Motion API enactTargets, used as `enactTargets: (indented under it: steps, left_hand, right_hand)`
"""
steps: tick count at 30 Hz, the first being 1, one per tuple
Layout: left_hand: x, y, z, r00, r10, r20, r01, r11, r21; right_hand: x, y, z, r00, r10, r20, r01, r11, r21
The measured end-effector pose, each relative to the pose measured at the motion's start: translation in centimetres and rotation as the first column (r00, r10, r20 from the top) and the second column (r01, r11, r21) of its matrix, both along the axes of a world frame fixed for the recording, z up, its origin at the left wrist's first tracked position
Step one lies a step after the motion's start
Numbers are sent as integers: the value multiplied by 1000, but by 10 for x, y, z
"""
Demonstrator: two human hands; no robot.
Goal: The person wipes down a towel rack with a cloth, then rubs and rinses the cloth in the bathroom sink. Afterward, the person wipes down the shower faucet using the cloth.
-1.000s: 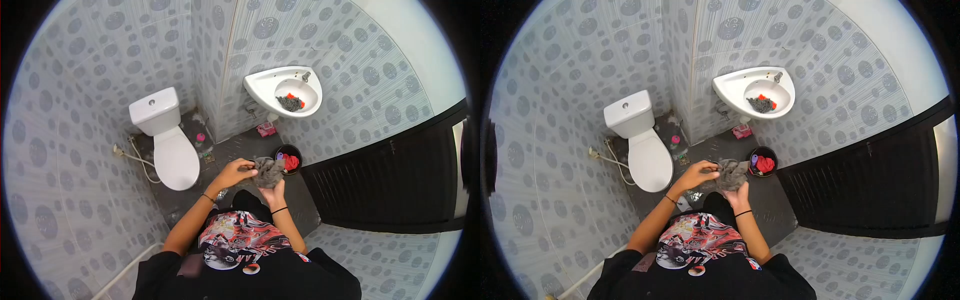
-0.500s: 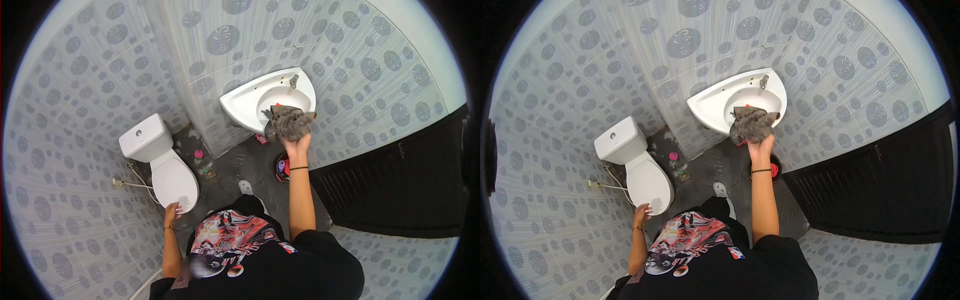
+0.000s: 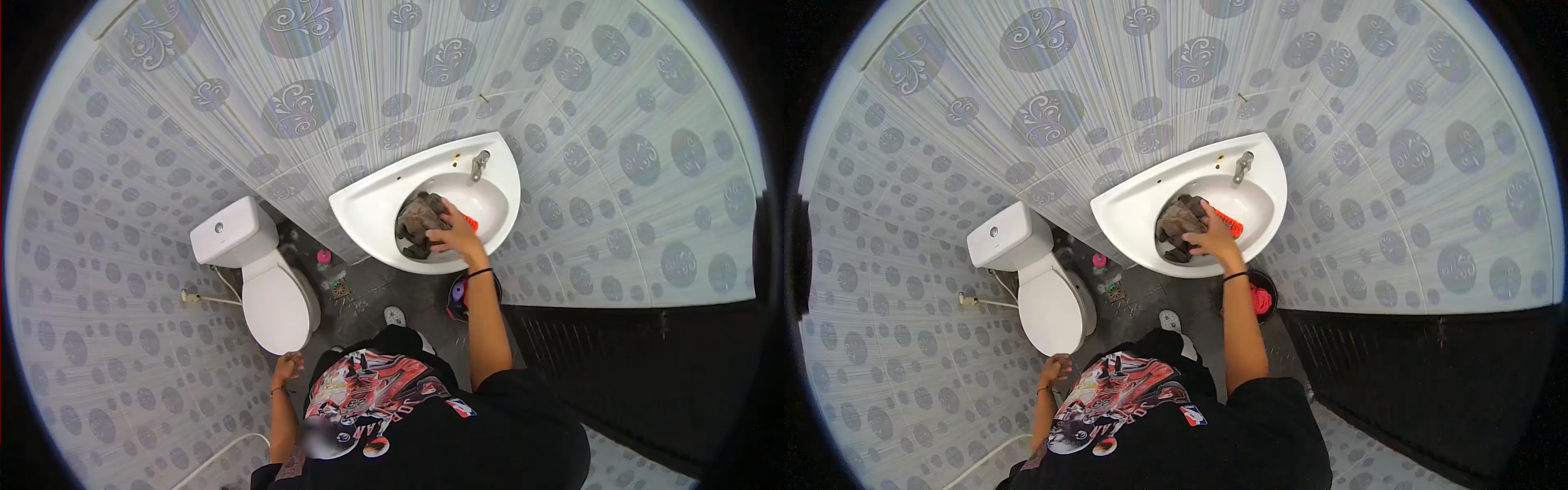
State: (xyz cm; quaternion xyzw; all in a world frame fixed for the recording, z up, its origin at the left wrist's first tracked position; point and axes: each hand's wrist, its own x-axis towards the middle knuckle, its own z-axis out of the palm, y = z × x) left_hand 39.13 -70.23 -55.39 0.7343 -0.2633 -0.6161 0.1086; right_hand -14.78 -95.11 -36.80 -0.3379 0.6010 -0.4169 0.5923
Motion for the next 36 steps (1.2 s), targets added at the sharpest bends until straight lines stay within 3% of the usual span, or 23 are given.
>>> enactTargets:
  steps: [1,2,3,4,5,9,10,13,15,16,19,21,23,24,25,27,28,29,31,32,35,36]
  left_hand:
    - [-11,-8,11,1000,10,3,-10,1000,5]
    - [-22,-20,23,1000,-25,6,25,996,-81]
    - [-35,-35,38,998,-63,12,64,983,-170]
    - [-50,-52,58,998,-64,12,65,983,-171]
    - [-67,-69,82,994,-100,-52,82,959,-272]
    - [-134,-147,158,932,-303,-199,146,815,-561]
    - [-149,-162,172,907,-377,-188,188,761,-621]
    - [-197,-206,199,846,-466,-257,186,712,-678]
    - [-223,-227,210,805,-582,-117,307,576,-758]
    - [-236,-235,215,783,-609,-129,327,579,-747]
    - [-273,-246,220,745,-630,-218,270,584,-765]
    - [-293,-251,219,719,-675,-166,221,449,-866]
    - [-306,-257,212,688,-711,-148,250,423,-871]
    - [-314,-260,204,702,-713,-9,296,302,-906]
    - [-322,-263,196,711,-691,130,345,181,-921]
    - [-335,-271,173,707,-686,171,410,201,-890]
    - [-342,-274,165,703,-680,210,469,220,-855]
    - [-350,-276,162,726,-658,200,458,245,-855]
    - [-365,-280,160,636,-661,399,684,243,-688]
    - [-373,-280,156,667,-633,393,669,277,-689]
    - [-398,-291,128,581,-606,543,798,293,-527]
    - [-405,-290,123,562,-572,598,817,272,-509]
  right_hand:
    - [-18,-5,5,992,107,-65,-105,994,42]
    - [-43,-15,-14,977,105,-186,-113,993,-29]
    - [-67,-26,-37,830,103,-549,-198,973,-116]
    - [-83,-35,-51,561,38,-827,-304,938,-164]
    - [-89,-40,-51,506,168,-846,-377,925,-41]
    - [-68,-36,-82,497,353,-792,-471,877,96]
    - [-60,-24,-79,507,355,-786,-454,885,106]
    - [-49,-14,-57,308,256,-916,-219,956,193]
    - [-53,-22,-52,285,188,-940,-143,978,152]
    - [-54,-19,-54,266,141,-954,-83,989,123]
    - [-55,-25,-63,271,131,-954,-39,991,126]
    - [-69,-29,-63,263,119,-957,-26,993,116]
    - [-86,-28,-60,497,-35,-867,-128,985,-112]
    - [-93,-27,-59,523,-176,-834,-105,957,-269]
    - [-92,-28,-42,523,-171,-835,-108,959,-264]
    - [-93,-37,-3,588,-511,-628,140,828,-543]
    - [-94,-43,12,578,-532,-618,166,819,-550]
    - [-96,-51,18,592,-507,-626,137,829,-542]
    - [-101,-72,22,635,-489,-598,2,775,-631]
    - [-104,-83,11,580,-471,-665,-116,760,-639]
    - [-103,-99,-19,418,-410,-811,-376,734,-565]
    - [-103,-101,-20,436,-401,-806,-413,706,-575]
